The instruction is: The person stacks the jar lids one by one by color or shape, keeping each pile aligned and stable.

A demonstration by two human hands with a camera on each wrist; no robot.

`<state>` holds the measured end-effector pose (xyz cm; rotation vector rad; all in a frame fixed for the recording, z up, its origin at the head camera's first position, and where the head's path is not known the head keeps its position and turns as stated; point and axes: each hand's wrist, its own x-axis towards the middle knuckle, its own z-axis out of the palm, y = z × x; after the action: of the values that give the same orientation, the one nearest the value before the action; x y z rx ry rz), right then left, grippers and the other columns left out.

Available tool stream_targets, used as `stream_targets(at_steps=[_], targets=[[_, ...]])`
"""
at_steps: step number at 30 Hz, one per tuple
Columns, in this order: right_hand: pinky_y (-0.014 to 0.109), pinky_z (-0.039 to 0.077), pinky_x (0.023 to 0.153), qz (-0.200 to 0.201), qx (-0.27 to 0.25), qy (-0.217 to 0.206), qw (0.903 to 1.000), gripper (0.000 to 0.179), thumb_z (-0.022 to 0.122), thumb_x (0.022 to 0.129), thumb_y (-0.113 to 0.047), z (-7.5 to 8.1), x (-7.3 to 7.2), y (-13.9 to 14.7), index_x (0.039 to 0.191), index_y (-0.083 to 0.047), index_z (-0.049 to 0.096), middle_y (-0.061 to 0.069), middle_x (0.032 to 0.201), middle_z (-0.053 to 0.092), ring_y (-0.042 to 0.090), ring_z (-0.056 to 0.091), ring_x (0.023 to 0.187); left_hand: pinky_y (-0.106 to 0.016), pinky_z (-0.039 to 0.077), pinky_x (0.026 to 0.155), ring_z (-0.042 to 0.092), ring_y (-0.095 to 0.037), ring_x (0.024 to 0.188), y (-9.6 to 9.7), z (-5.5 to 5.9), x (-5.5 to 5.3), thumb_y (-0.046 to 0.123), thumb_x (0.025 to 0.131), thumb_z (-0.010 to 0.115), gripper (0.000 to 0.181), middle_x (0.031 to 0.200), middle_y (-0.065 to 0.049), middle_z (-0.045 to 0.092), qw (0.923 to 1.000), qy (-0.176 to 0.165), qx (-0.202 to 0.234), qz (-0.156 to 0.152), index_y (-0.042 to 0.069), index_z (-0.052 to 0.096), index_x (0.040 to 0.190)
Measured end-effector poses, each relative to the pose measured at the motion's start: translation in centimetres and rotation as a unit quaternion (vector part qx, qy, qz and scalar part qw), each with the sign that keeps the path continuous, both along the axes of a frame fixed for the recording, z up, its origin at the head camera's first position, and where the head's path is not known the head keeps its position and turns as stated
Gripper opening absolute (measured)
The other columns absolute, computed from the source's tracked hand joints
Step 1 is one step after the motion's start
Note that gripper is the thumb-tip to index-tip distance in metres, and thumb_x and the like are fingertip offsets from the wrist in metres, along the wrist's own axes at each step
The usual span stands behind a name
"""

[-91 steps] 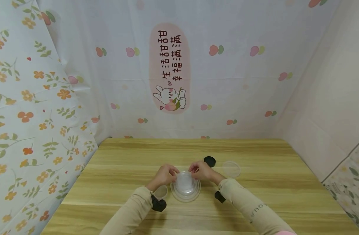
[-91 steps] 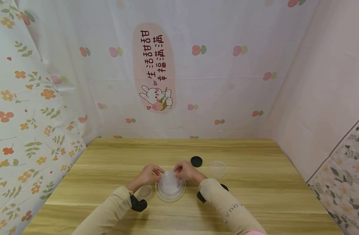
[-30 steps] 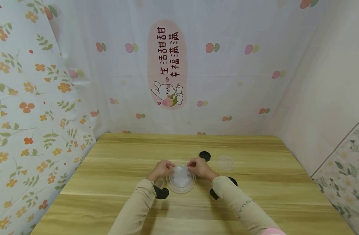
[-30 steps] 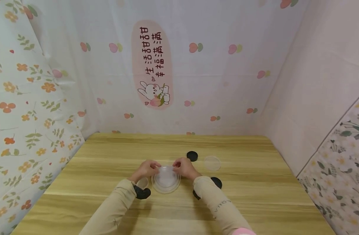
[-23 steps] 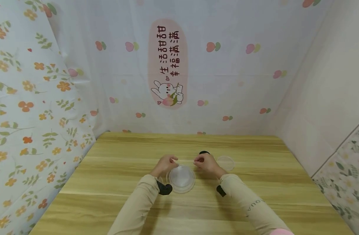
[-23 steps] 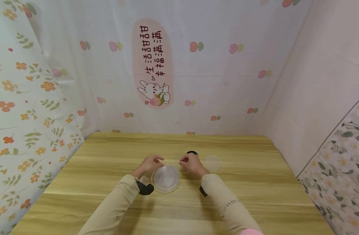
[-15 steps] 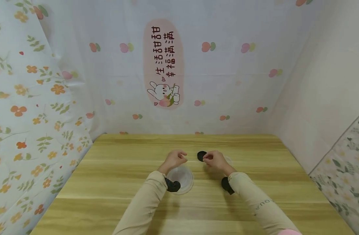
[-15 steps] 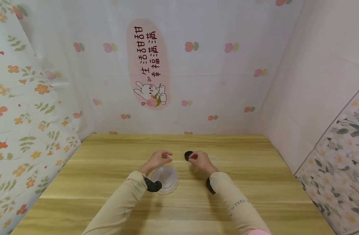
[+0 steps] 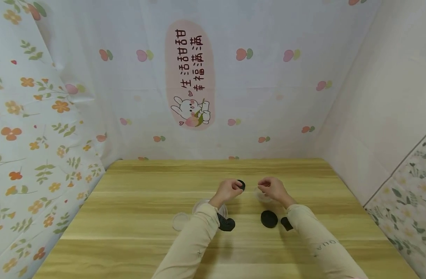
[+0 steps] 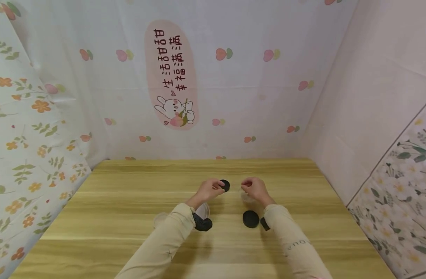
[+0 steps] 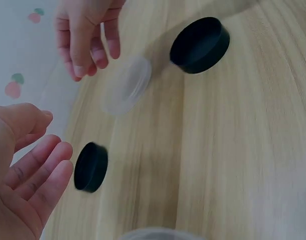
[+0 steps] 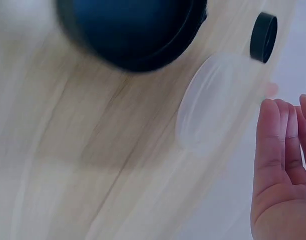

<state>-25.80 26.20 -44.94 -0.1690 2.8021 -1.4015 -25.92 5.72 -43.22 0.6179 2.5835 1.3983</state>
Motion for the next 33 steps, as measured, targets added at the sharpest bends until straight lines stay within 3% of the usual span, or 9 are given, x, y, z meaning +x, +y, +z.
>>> stream_targets(at_steps=[2, 4, 6, 9, 11, 13, 17, 23, 33], targets=[[0.033, 0.051, 0.059, -0.009, 0.002, 0.002, 1.0000, 0.021, 0.056, 0.085, -0.005, -0.1, 0.1, 0.4, 0.099, 0.010, 0.058, 0.017, 0.085, 0.060, 0.033, 0.058, 0.074, -0.026, 0.046, 0.061, 0.056, -0.017, 0.073, 0.7, -0.7, -0.4, 0.009, 0.082, 0.060, 0.022, 0.082, -0.007, 0.061, 1.0000, -0.003, 0.002, -0.003, -0.001, 0.062, 0.102], [0.033, 0.051, 0.058, -0.007, 0.004, 0.004, 1.0000, 0.021, 0.055, 0.085, -0.005, -0.4, 0.2, 0.7, 0.099, 0.011, 0.058, 0.017, 0.085, 0.060, 0.033, 0.058, 0.074, -0.030, 0.047, 0.066, 0.057, -0.020, 0.078, 1.4, -1.4, -0.7, 0.011, 0.082, 0.060, 0.025, 0.087, -0.009, 0.061, 0.9996, 0.020, -0.017, -0.004, 0.001, 0.062, 0.105], [0.033, 0.050, 0.059, -0.007, 0.016, 0.010, 0.9998, 0.021, 0.056, 0.085, -0.005, -0.6, 0.4, 0.9, 0.098, 0.011, 0.058, 0.016, 0.085, 0.060, 0.032, 0.057, 0.075, -0.026, 0.047, 0.063, 0.057, -0.015, 0.075, 2.1, -4.8, -2.7, 0.022, 0.083, 0.059, 0.027, 0.084, -0.004, 0.062, 0.9976, 0.064, -0.008, -0.025, 0.005, 0.064, 0.104], [0.035, 0.049, 0.064, -0.007, 0.047, 0.032, 0.9984, 0.021, 0.055, 0.085, -0.006, -1.0, 0.6, 1.5, 0.098, 0.010, 0.059, 0.017, 0.087, 0.060, 0.031, 0.057, 0.079, -0.024, 0.047, 0.062, 0.057, -0.011, 0.074, 3.2, -6.2, -3.6, 0.028, 0.082, 0.061, 0.030, 0.085, 0.000, 0.062, 0.9974, 0.059, -0.020, -0.038, 0.010, 0.064, 0.105], [0.037, 0.049, 0.067, -0.022, 0.062, 0.041, 0.9970, 0.021, 0.056, 0.085, -0.006, -1.2, 0.6, 1.9, 0.098, 0.010, 0.059, 0.017, 0.088, 0.060, 0.030, 0.056, 0.082, -0.023, 0.046, 0.061, 0.057, -0.011, 0.075, 3.8, -6.2, -3.6, 0.029, 0.081, 0.063, 0.030, 0.085, 0.001, 0.062, 0.9988, 0.009, -0.006, -0.047, 0.011, 0.064, 0.105], [0.039, 0.048, 0.068, -0.031, 0.071, 0.046, 0.9959, 0.021, 0.056, 0.085, -0.006, -1.3, 0.6, 2.3, 0.098, 0.010, 0.059, 0.018, 0.089, 0.060, 0.031, 0.056, 0.082, -0.028, 0.048, 0.069, 0.058, -0.017, 0.084, 4.1, -3.2, -1.4, 0.020, 0.081, 0.063, 0.032, 0.093, -0.005, 0.062, 0.9982, -0.048, -0.018, -0.029, 0.007, 0.061, 0.110], [0.042, 0.047, 0.071, -0.039, 0.070, 0.035, 0.9962, 0.024, 0.054, 0.084, -0.006, -1.5, 0.4, 2.8, 0.100, 0.012, 0.057, 0.021, 0.091, 0.059, 0.034, 0.055, 0.085, -0.033, 0.046, 0.077, 0.055, -0.026, 0.095, 4.4, -1.8, 0.6, 0.012, 0.081, 0.061, 0.036, 0.104, -0.016, 0.058, 0.9966, -0.082, 0.007, -0.003, -0.002, 0.055, 0.114], [0.043, 0.045, 0.076, -0.052, 0.081, 0.011, 0.9953, 0.029, 0.055, 0.083, -0.006, -1.9, 0.3, 2.9, 0.104, 0.014, 0.054, 0.023, 0.093, 0.058, 0.034, 0.054, 0.088, -0.036, 0.042, 0.085, 0.049, -0.030, 0.106, 4.8, -2.9, 1.2, 0.013, 0.080, 0.063, 0.047, 0.116, -0.019, 0.052, 0.9900, -0.129, 0.051, 0.027, -0.005, 0.048, 0.121], [0.039, 0.048, 0.069, -0.059, 0.085, 0.007, 0.9946, 0.028, 0.057, 0.082, -0.006, -2.1, -0.2, 2.9, 0.102, 0.013, 0.055, 0.020, 0.088, 0.059, 0.031, 0.055, 0.083, -0.037, 0.040, 0.088, 0.048, -0.032, 0.108, 6.1, -3.8, 1.1, 0.012, 0.076, 0.066, 0.048, 0.114, -0.021, 0.053, 0.9875, -0.130, 0.061, 0.064, -0.006, 0.050, 0.118]])
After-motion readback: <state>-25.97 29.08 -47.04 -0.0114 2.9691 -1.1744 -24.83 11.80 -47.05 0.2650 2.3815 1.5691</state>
